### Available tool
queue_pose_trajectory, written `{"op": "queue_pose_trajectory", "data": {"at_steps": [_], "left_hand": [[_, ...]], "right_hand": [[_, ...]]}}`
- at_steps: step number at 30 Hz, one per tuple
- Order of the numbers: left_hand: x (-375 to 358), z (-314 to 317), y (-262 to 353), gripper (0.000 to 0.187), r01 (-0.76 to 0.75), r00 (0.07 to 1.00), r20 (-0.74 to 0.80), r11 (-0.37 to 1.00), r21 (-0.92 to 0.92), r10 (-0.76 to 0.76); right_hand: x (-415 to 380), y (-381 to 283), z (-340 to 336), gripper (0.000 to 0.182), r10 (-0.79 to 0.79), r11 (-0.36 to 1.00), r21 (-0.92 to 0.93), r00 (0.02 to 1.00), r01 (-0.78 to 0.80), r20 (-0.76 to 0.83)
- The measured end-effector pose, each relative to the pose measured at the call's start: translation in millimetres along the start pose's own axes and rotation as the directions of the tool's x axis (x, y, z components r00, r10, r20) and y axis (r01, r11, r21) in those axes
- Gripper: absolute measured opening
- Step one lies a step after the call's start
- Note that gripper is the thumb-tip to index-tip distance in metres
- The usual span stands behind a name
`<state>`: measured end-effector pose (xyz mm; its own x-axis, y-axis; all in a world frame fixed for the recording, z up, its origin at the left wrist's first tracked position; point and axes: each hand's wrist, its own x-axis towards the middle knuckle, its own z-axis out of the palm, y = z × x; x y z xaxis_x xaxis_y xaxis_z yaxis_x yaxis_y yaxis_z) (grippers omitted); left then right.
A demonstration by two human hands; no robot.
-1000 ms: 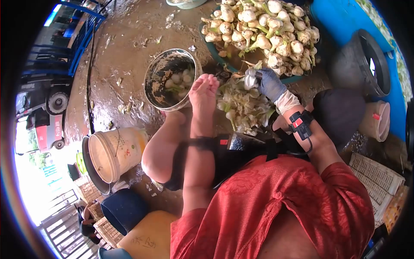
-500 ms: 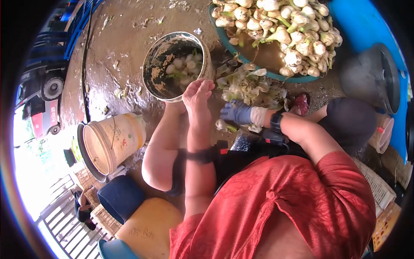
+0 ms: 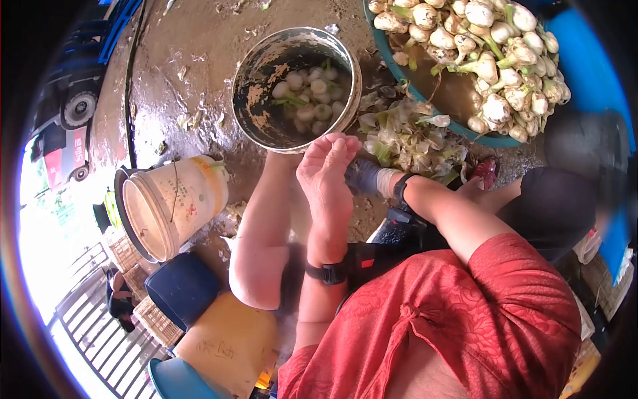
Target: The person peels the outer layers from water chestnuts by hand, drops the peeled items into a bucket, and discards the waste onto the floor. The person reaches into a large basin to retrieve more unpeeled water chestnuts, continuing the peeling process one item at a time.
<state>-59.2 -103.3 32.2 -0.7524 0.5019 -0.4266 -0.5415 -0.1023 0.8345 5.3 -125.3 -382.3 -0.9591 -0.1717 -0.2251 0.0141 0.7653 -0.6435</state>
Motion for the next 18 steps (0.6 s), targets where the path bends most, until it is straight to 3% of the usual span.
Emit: {"op": "queue_pose_trajectory", "data": {"at_steps": [2,3,4,6,7,11,15,16,18], "left_hand": [[-2,-2,3,0.009,-0.007,1.0,-0.024,1.0,-0.025,0.006],[-3,-3,5,0.008,-0.063,0.997,-0.056,0.996,-0.068,0.059],[-2,-6,6,0.006,-0.123,0.99,-0.087,0.986,-0.11,0.114],[-3,-12,13,0.004,-0.198,0.977,-0.107,0.967,-0.162,0.183],[-4,-13,16,0.004,-0.232,0.971,-0.112,0.954,-0.189,0.213],[-4,-24,22,0.004,-0.297,0.949,-0.164,0.935,-0.195,0.268],[-3,-24,24,0.005,-0.339,0.934,-0.189,0.92,-0.197,0.304],[-1,-25,24,0.005,-0.342,0.932,-0.193,0.92,-0.193,0.306],[2,-29,22,0.005,-0.322,0.938,-0.195,0.931,-0.175,0.288]], "right_hand": [[-28,-38,-67,0.034,-0.228,0.938,-0.328,0.917,0.115,-0.328],[-32,-50,-83,0.036,-0.269,0.88,-0.459,0.926,0.123,-0.266],[-36,-66,-105,0.036,-0.269,0.882,-0.453,0.926,0.126,-0.266],[-40,-97,-141,0.037,-0.125,0.856,-0.497,0.99,0.142,0.069],[-35,-100,-139,0.037,-0.108,0.871,-0.471,0.989,0.142,0.098],[0,-99,-112,0.037,-0.095,0.988,-0.135,0.987,0.077,-0.126],[34,-85,-102,0.037,0.061,0.967,0.255,0.947,0.023,-0.316],[38,-84,-109,0.037,0.056,0.966,0.258,0.947,0.028,-0.315],[39,-88,-145,0.043,0.341,0.691,0.696,0.937,-0.196,-0.075]]}}
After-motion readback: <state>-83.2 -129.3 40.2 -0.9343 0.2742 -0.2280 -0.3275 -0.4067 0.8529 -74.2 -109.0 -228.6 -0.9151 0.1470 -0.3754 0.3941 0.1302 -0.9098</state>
